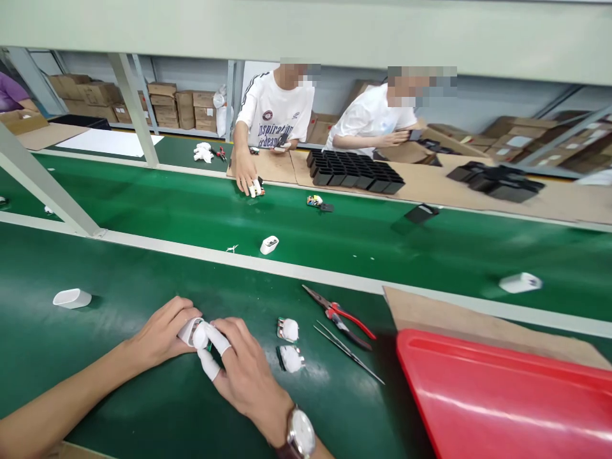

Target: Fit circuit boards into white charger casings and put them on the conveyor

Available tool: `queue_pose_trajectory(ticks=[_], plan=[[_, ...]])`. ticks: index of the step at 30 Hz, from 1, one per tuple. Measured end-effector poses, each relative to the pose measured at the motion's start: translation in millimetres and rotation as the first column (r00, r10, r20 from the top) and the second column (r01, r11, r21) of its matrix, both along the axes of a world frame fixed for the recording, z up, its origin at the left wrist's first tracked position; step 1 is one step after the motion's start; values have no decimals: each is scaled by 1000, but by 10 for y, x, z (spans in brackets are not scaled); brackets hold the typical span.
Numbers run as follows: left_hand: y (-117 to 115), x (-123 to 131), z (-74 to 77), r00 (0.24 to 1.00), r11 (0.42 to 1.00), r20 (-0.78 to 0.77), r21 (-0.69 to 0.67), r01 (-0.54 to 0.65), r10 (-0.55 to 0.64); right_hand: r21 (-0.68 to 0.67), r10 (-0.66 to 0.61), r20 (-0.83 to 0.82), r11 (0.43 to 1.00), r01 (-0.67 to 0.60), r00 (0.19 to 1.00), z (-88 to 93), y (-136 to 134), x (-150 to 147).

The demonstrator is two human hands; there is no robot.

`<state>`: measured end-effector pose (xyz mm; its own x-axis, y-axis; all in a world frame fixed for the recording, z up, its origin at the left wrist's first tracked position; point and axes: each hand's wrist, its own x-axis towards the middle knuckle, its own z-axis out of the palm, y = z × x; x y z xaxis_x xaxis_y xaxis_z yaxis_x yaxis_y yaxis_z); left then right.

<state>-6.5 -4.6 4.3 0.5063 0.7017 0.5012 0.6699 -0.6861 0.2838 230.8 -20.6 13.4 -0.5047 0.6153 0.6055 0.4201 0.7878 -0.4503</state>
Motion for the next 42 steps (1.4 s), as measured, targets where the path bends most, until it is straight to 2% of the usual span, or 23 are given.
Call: queue_pose_trajectory(ticks=[4, 9, 13, 17, 21, 27, 33, 38, 42], plan=[[0, 14, 29, 1000, 999, 5, 30, 22, -22, -12, 8, 14, 1000, -7, 1000, -12, -1, -4], [-15, 15, 15, 999, 999, 1, -10, 44, -44, -18, 9, 56, 1000, -8, 998, 17, 2, -27], [-31, 10, -55, 999, 993, 8, -111, 50, -50, -47, 25, 96, 999, -20, 995, 50, 7, -20], [-42, 18, -137, 996, 970, 75, -233, 70, -54, -27, 14, 15, 1000, -13, 1000, 53, 2, -4], [-54, 24, -182, 993, 952, 100, -291, 91, -65, -14, 25, 11, 1000, -25, 1000, 72, -8, -7], [-74, 24, -221, 992, 929, 107, -359, 95, -60, -87, 46, 58, 995, -41, 997, 112, -17, -14], [-69, 46, -230, 992, 918, 128, -393, 50, 1, -71, 70, 151, 996, -60, 986, 4, -16, -54], [-60, 26, -211, 983, 898, 170, -417, 137, -71, -79, 39, 74, 996, -33, 997, -20, -5, -116], [-42, 2, -202, 973, 878, 205, -439, 189, -107, -18, 72, 119, 997, -70, 990, -2, -9, -140]])
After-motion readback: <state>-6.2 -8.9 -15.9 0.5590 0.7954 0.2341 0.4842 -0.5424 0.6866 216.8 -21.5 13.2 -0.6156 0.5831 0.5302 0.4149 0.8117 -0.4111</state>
